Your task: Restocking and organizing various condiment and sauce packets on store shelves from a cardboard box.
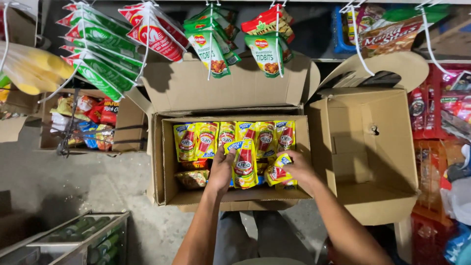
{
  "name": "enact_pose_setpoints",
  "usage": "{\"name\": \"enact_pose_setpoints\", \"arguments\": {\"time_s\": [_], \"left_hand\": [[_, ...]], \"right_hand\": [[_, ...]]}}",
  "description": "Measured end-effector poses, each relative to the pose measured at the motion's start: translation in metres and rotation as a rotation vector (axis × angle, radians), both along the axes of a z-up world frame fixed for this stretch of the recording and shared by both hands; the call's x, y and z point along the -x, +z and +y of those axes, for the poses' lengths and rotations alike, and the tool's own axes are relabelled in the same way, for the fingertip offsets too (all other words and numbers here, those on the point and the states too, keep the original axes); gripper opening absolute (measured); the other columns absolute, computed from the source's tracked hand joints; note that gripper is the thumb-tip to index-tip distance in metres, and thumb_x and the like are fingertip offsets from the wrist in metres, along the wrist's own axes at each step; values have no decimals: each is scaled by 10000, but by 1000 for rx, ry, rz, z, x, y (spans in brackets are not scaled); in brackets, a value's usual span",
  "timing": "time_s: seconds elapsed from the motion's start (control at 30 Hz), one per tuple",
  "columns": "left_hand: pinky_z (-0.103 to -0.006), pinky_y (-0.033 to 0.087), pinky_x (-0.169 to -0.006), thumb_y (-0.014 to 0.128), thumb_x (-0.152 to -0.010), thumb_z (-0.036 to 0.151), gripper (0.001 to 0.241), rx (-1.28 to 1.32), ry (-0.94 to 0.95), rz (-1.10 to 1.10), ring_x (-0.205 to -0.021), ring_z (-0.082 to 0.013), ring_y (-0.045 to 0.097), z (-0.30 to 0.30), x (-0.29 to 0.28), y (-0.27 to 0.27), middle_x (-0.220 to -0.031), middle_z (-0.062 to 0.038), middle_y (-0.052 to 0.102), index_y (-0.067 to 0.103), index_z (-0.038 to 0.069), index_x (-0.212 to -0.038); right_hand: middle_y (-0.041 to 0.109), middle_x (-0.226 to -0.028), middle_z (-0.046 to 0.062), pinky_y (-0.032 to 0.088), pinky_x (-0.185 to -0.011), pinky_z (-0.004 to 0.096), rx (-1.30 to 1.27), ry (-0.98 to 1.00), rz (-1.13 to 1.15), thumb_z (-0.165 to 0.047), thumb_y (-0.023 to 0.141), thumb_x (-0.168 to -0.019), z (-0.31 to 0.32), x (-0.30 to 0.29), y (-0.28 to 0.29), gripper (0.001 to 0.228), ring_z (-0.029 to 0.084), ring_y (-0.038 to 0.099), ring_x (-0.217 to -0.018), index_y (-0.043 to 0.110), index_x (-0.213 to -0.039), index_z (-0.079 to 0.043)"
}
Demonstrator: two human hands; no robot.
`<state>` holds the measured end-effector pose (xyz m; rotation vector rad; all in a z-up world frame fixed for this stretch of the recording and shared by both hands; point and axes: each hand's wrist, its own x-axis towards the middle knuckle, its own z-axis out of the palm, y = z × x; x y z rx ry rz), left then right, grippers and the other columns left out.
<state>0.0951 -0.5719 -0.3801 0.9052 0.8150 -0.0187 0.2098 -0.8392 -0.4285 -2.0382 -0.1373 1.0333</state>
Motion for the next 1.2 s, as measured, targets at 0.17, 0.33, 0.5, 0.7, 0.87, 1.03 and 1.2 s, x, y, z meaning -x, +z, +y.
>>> {"name": "enact_pose_setpoints", "arguments": {"time_s": [0.17, 0.33, 0.5, 0.7, 0.87, 1.03, 1.2], "left_hand": [[-351, 374, -1158, 594, -1003, 232, 765, -26, 30, 58, -1402, -244, 481, 0, 5, -5, -1528, -194, 465, 177, -56, -1576], [-357, 398, -1130, 593, -1000, 247, 716, -4, 25, 33, -1344, -255, 521, -7, 10, -10, -1467, -208, 548, 280, -78, -1557], [-310, 378, -1128, 606, -1015, 237, 681, -41, 16, 107, -1329, -162, 512, -10, 15, -20, -1448, -114, 544, 274, -41, -1541], [-319, 443, -1048, 601, -1019, 195, 490, -4, 18, -8, -1173, -165, 579, -14, 15, -22, -1297, -123, 650, 492, -65, -1420], [-313, 455, -1031, 590, -1013, 178, 455, 67, 22, 10, -1170, -160, 587, -22, 15, -24, -1288, -98, 653, 491, -22, -1410], [-330, 474, -999, 574, -1019, 169, 424, 71, 33, 3, -1141, -177, 600, -15, 13, -16, -1264, -105, 661, 511, -16, -1395], [-319, 480, -1005, 565, -1025, 146, 391, 97, 75, -20, -1139, -160, 604, -15, 22, -23, -1268, -84, 660, 522, -14, -1379]], "right_hand": [[777, -1070, 80, 577, -902, 330, -139, 229, 236, 38, 663, -782, 1, -22, -36, 414, 191, 716, -1010, 731, -1174, -76], [746, -1100, 97, 544, -933, 391, 305, 474, -43, -78, 732, -845, 28, -7, -68, 292, 238, 705, -1056, 737, -1136, -100], [690, -1176, 207, 520, -960, 456, 316, 509, -330, -16, 608, -850, 21, -4, -90, 410, 390, 639, -1129, 641, -1255, -63], [695, -1105, 188, 551, -953, 456, 562, 762, -1, -2, 599, -890, 48, -30, -87, 324, 321, 692, -1038, 645, -1208, 35], [656, -1181, 203, 488, -1020, 514, 591, 722, -520, 41, 683, -753, 47, -4, -70, 408, 335, 647, -1083, 677, -1158, -4], [410, -1393, 371, 596, -630, 482, 341, 328, -608, 50, 755, -771, 39, 23, -60, 668, 498, 581, -1050, 511, -1390, -14], [613, -1195, 191, 537, -1003, 411, 516, -190, -225, -72, 876, -741, 50, 38, -45, 631, 333, 643, -1118, 503, -1243, 6]]}}
